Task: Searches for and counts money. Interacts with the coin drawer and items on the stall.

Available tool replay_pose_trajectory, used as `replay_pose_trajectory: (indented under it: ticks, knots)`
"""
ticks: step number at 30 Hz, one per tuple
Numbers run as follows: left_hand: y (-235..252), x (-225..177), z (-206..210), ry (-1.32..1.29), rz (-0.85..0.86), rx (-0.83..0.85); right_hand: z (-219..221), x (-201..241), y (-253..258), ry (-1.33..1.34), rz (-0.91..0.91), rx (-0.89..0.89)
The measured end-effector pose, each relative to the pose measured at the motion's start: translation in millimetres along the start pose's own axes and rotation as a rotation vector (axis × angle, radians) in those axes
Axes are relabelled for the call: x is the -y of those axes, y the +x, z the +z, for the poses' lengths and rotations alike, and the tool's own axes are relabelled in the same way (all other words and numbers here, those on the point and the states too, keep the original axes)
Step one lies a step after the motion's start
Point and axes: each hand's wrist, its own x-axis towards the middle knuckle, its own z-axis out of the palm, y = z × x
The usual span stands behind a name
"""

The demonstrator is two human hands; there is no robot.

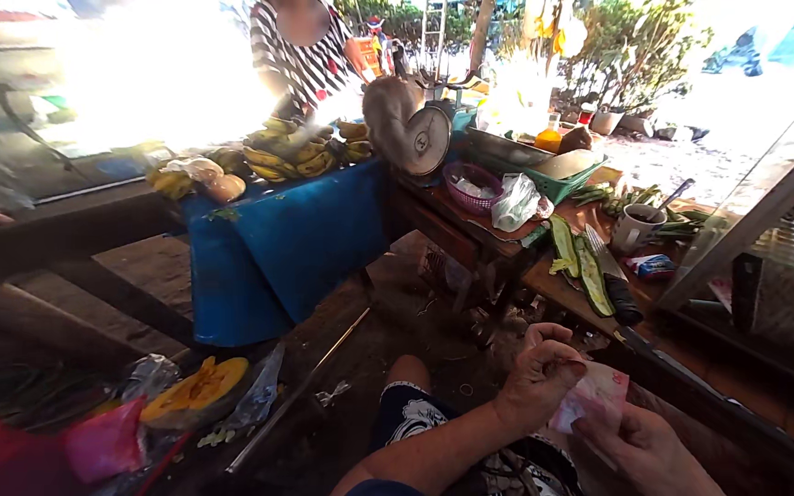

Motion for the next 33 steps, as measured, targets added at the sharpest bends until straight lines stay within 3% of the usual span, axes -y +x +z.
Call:
replay_pose_trajectory:
  ticks: [4, 8, 12, 18, 22, 25, 29, 33]
  knots:
    - [0, 3, -3, -0.251, -0.068, 0.107, -2, -5, 0, 0.009, -0.003, 0.034]
    - [-2, 0, -7, -0.533, -0.342, 0.303, -4, -7, 0, 0.0, -0.034, 0.012]
    - [-1, 3, -9, -0.406, -0.232, 0.392, -4, -10, 1, -0.004, -0.01, 0.035]
    - [1, -3, -7, -0.463, -0.259, 0.222, -2, -10, 2, -0.048, 0.075, 0.103]
    - [8, -18, -6, -0.57, -0.449, -0.051, -4, -9, 4, -0.118, 0.168, 0.264]
    - [17, -23, -8, -0.591, -0.512, -0.226, -5, -8, 5, -0.152, 0.164, 0.256]
    - [10, -17, -9, -0.533, -0.541, -0.128, -7, -11, 4, -0.148, 0.125, 0.047]
    - [3, -15, -4, -0.355, -0.504, -0.017, -7, -21, 7, -0.143, -0.078, -0.175]
